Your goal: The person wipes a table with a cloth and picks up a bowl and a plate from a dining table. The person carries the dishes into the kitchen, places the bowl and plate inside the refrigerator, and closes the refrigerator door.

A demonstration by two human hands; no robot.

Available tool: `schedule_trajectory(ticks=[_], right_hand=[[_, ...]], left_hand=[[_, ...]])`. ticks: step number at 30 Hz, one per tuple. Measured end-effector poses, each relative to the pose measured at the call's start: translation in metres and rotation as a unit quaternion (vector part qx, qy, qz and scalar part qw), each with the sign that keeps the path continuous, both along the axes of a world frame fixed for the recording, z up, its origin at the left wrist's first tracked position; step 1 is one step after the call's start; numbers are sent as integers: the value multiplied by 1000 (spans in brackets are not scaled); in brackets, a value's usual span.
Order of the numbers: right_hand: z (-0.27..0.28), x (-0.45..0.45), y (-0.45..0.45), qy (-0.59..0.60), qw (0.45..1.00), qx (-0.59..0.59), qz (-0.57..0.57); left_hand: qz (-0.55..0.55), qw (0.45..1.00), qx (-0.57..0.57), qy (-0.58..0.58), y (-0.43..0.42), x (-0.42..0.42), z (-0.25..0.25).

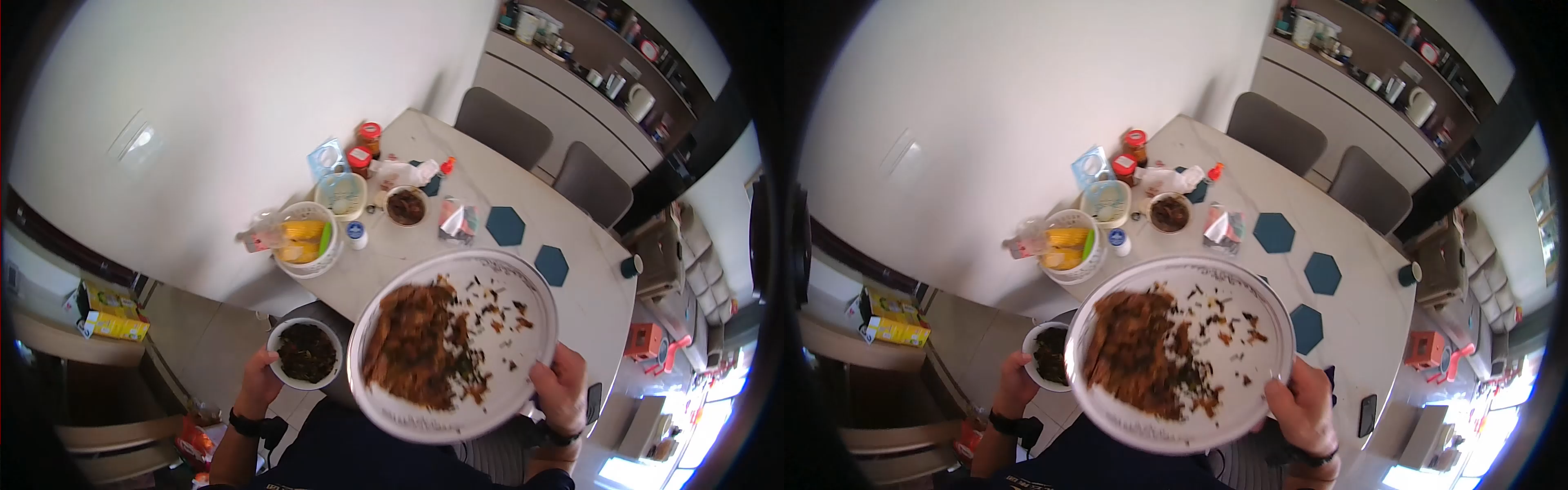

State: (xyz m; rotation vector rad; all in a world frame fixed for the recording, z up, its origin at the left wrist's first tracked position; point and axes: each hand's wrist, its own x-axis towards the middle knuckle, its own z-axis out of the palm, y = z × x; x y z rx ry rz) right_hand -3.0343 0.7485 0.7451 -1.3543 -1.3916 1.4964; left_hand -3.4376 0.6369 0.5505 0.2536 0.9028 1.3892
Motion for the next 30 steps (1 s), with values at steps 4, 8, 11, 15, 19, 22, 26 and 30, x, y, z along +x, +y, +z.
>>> schedule_trajectory(ticks=[4,8,11,15,19,22,26,30], right_hand=[[26,-11,-13,-70,989,118,46],[59,-39,-24,-57,985,153,47],[63,-37,-28,-63,973,205,81],[62,-53,-34,-37,952,292,82],[62,-58,-39,-30,947,310,80],[55,-60,-39,-23,949,307,71],[28,-56,-31,-36,971,236,34],[-6,-68,-14,-24,997,72,18]], left_hand=[[28,999,-24,17,-26,-17,-2],[72,997,-16,-17,-41,-26,-12],[90,996,-9,-13,-48,-33,-12],[96,995,-7,-15,-57,-45,-17],[117,993,-5,-16,-64,-56,-21],[128,992,8,-19,-66,-60,-15],[132,990,38,-31,-65,-62,-8],[150,987,52,-1,-61,-58,-6]])
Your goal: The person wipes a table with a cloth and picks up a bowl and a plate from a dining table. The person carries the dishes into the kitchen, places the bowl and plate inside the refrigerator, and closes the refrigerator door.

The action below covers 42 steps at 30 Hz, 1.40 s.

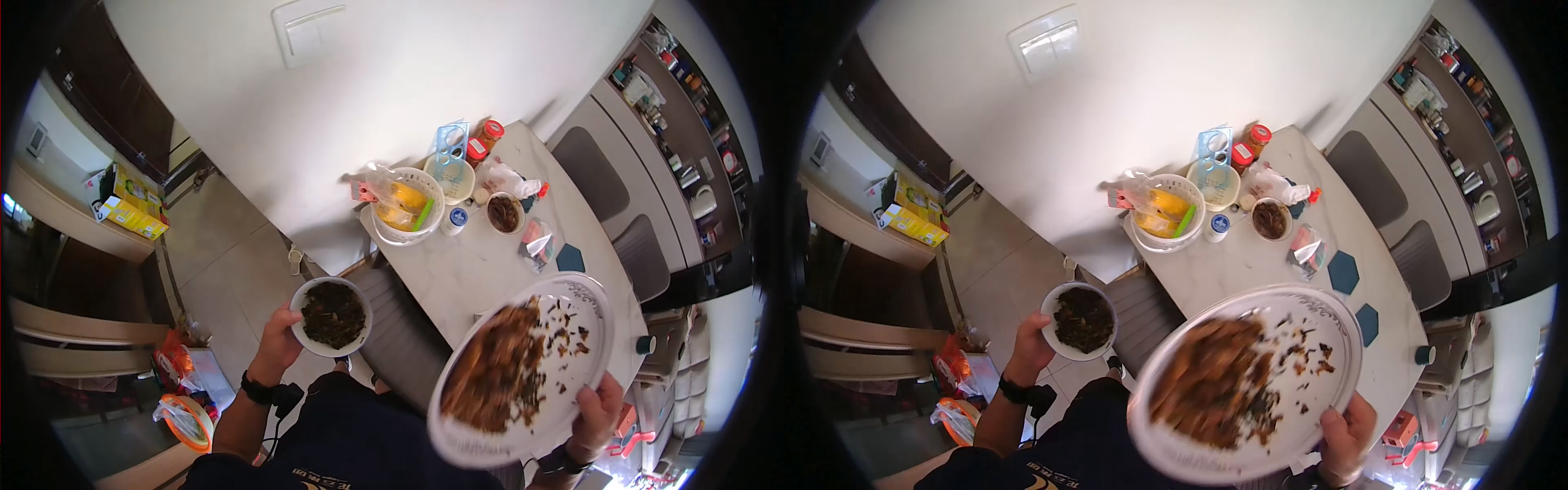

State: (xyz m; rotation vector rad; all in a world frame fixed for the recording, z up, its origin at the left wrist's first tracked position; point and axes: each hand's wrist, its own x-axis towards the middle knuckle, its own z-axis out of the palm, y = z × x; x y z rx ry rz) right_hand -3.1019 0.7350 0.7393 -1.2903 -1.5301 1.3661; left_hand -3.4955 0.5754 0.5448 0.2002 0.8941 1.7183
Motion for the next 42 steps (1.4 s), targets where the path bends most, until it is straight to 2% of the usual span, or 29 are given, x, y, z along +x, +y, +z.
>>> schedule_trajectory(ticks=[2,3,5,7,11,14,16,25,31,39,42], right_hand=[[-50,10,3,38,999,-17,-25],[-55,8,1,48,996,-71,-4],[-112,14,-2,19,994,-74,-73],[-157,17,-8,6,994,-71,-83],[-206,3,-12,90,978,-160,-101],[-223,-11,-15,132,971,-168,-108],[-234,-17,-15,100,974,-181,-87],[-253,-30,-5,126,973,-190,-29],[-253,-21,5,128,970,-195,-66],[-253,-49,3,115,968,-214,59],[-252,-70,-9,116,956,-248,104]], left_hand=[[-13,1000,-10,6,4,3,7],[-14,1000,-8,7,2,3,4],[-5,999,-24,35,1,3,-9],[-15,999,-19,30,8,8,-4],[-14,999,-27,15,23,26,10],[-50,998,-25,1,32,37,14],[-59,997,-36,12,34,48,14],[-61,995,-67,43,39,81,11],[-23,997,-66,-43,18,71,6],[64,992,-96,-54,-40,57,2],[135,984,-103,-53,-73,42,5]])
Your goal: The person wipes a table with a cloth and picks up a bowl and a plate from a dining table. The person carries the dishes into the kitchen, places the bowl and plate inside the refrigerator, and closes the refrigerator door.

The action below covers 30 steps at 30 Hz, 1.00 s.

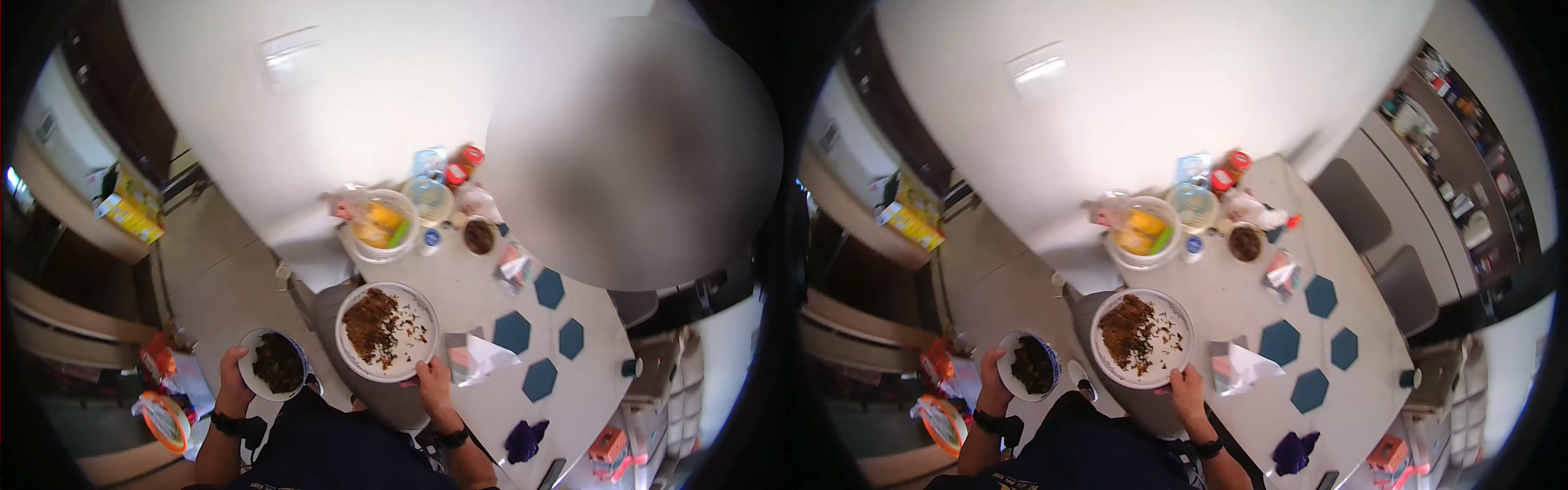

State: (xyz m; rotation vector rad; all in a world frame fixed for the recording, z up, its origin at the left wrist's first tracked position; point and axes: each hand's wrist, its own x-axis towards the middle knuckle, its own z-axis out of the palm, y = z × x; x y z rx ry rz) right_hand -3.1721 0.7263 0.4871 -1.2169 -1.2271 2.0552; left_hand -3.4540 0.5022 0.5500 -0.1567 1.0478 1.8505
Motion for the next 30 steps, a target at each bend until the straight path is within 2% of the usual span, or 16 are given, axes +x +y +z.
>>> schedule_trajectory(ticks=[5,6,7,13,15,17,19,21,23,24,25,27,28,30], right_hand=[[11,-41,-22,3,998,18,66],[10,-52,-26,3,994,24,105],[12,-63,-32,2,990,29,140],[21,-159,-78,8,978,34,206],[15,-207,-96,25,970,40,237],[17,-255,-119,34,970,32,239],[25,-295,-136,21,961,45,272],[16,-342,-155,33,952,28,304],[13,-395,-176,26,933,17,357],[12,-418,-184,11,929,12,369],[17,-405,-150,22,926,-7,376],[12,-477,-187,16,906,-31,422],[9,-496,-191,24,899,-17,436],[8,-536,-200,44,884,-26,466]], left_hand=[[89,995,-5,49,-71,-34,-15],[104,993,10,51,-74,-35,2],[128,991,7,42,-88,-43,-3],[153,988,8,21,-160,-86,-5],[140,989,-26,46,-194,-113,-26],[92,995,26,4,-217,-143,-45],[67,973,-141,171,-262,-155,-116],[69,995,4,-67,-247,-187,-46],[68,997,-30,-36,-252,-219,12],[53,998,5,-35,-265,-234,-9],[72,993,-91,-34,-218,-214,44],[138,982,-96,91,-274,-240,-55],[155,979,-94,95,-273,-255,-27],[172,983,-55,-33,-273,-279,25]])
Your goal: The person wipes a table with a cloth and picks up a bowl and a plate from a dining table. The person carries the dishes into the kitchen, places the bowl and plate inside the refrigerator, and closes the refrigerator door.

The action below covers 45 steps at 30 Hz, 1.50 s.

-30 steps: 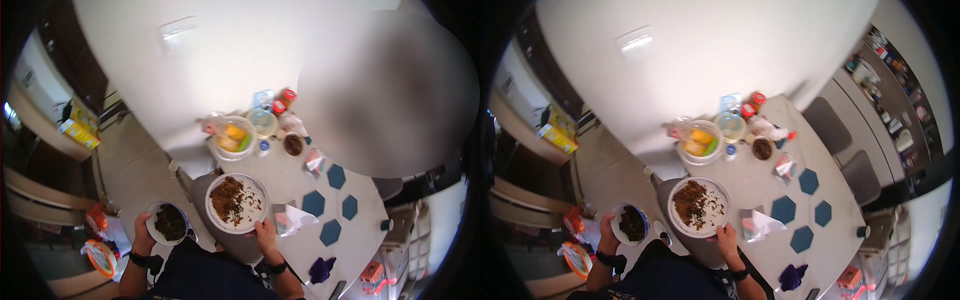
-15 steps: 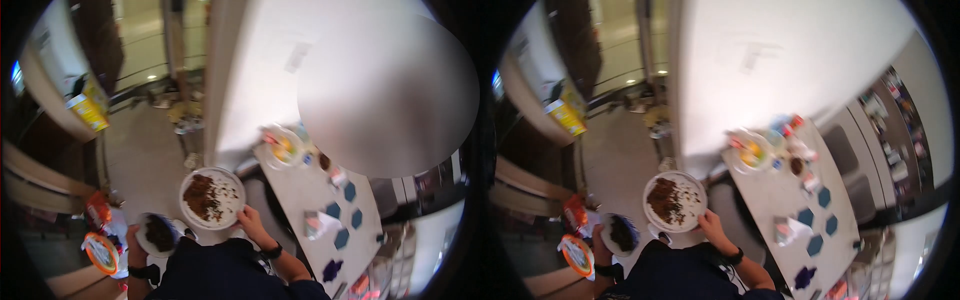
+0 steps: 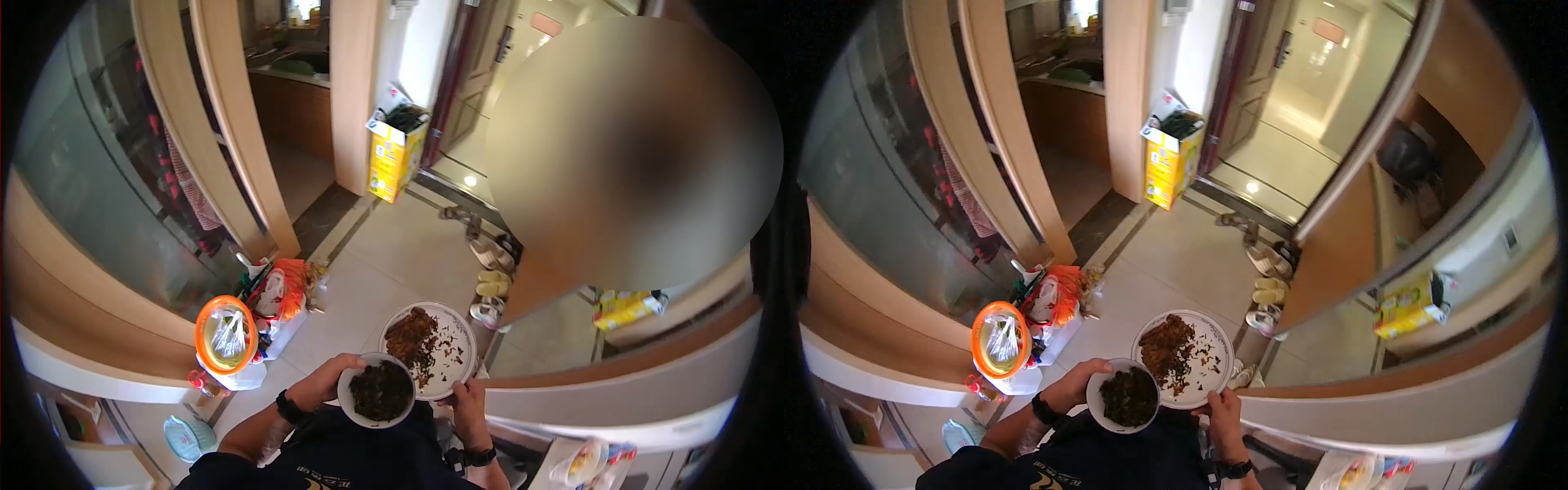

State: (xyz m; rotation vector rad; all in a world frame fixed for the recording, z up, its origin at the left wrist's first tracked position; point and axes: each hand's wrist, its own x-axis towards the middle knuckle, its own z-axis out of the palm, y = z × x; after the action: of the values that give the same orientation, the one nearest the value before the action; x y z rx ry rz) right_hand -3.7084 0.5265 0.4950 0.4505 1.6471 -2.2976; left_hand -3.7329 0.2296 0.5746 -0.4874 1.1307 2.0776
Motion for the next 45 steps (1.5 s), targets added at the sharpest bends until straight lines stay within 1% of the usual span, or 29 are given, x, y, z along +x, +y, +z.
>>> schedule_trajectory(ticks=[1,2,4,6,7,9,10,11,13,15,17,18,19,21,22,23,25,27,29,31,33,34,35,37,38,40,42,43,45], right_hand=[[-1,-18,-7,10,1000,-19,16],[15,-46,-10,-10,999,-12,35],[8,-99,-25,-15,997,-13,74],[1,-152,-41,-19,993,-2,113],[-3,-179,-48,-20,993,-1,114],[-10,-233,-64,-14,987,7,158],[-14,-262,-68,-8,984,-12,175],[-15,-287,-72,-6,985,-7,173],[-8,-348,-85,21,968,2,251],[-4,-400,-102,33,963,-2,267],[-8,-449,-130,44,944,-14,326],[-6,-473,-143,39,938,-2,345],[-7,-496,-154,41,935,4,352],[-12,-538,-181,24,924,-18,381],[-15,-558,-194,25,919,-30,393],[-19,-577,-206,24,919,-24,393],[-32,-615,-231,19,902,-41,430],[-33,-658,-259,19,898,-40,438],[-29,-696,-282,19,888,-35,459],[-25,-731,-311,12,880,-61,470],[-24,-769,-336,-1,871,-47,489],[-23,-788,-351,27,862,-39,504],[-23,-804,-368,57,853,-35,518],[-25,-827,-396,48,854,-37,516],[-29,-839,-409,44,854,-45,517],[-28,-865,-435,45,851,-52,520],[-27,-885,-462,55,860,-83,501],[-29,-897,-473,60,861,-82,498],[-43,-911,-487,20,864,-111,490]], left_hand=[[17,1000,-1,1,-5,-8,-6],[21,1000,12,-17,-6,-32,0],[41,999,27,-17,-18,-71,-3],[42,999,-19,-3,-28,-110,-6],[43,999,-18,-3,-35,-133,-15],[64,997,45,11,-57,-168,-38],[82,993,79,4,-63,-191,-41],[102,993,61,-12,-68,-210,-42],[145,984,102,6,-74,-251,-44],[168,981,97,-1,-88,-284,-49],[219,970,105,-10,-112,-310,-57],[255,963,81,-22,-116,-324,-52],[262,961,87,-20,-122,-340,-52],[323,943,76,10,-140,-370,-54],[328,943,45,11,-150,-386,-50],[328,943,51,11,-164,-401,-59],[341,938,44,36,-192,-431,-78],[342,936,78,36,-219,-474,-83],[345,936,60,33,-241,-505,-73],[333,934,21,124,-261,-536,-56],[337,936,70,72,-283,-563,-46],[341,935,70,69,-292,-576,-39],[349,933,66,63,-302,-592,-32],[360,929,59,58,-327,-613,-33],[366,928,37,56,-339,-618,-41],[375,925,17,58,-354,-641,-39],[426,901,7,86,-362,-662,-29],[452,889,2,76,-364,-673,-20],[440,895,33,67,-388,-679,-65]])
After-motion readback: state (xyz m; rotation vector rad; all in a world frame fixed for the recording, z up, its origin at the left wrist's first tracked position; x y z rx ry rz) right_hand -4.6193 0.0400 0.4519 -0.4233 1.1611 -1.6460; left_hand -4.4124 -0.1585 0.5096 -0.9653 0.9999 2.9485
